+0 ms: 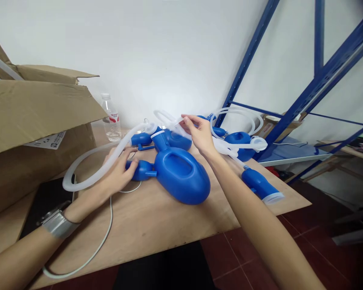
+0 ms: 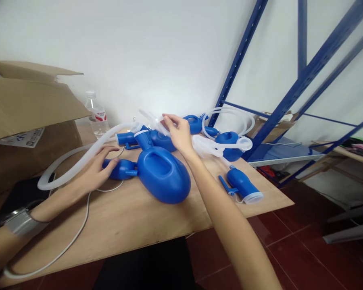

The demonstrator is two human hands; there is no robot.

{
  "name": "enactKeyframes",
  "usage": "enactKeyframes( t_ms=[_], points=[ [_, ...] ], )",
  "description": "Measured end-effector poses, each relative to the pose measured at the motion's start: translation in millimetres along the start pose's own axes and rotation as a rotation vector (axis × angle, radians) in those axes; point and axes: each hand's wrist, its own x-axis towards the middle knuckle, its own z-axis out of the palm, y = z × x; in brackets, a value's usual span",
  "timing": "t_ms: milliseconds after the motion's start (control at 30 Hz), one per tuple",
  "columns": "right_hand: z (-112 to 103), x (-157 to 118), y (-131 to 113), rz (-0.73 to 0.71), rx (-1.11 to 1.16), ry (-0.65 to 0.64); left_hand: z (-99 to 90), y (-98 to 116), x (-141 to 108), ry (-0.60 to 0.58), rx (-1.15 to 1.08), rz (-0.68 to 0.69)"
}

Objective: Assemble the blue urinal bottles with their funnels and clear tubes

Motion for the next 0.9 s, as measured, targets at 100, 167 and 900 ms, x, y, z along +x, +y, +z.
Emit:
enactKeyframes(
  t_ms=[100,167,900],
  points=[
    [12,-1,-11,0.019,0.108,-0.056,-4.6,26,9,0.000,-0.140,0.205],
    [21,-5,-18,0.035,0.132,-0.116,-5.8,41,21,0.028,-0.301,0.139],
    [-20,-84,-34,0.189,-0.560,-0.440,4.9,40,114,0.123,-0.470,-0.003]
  ],
)
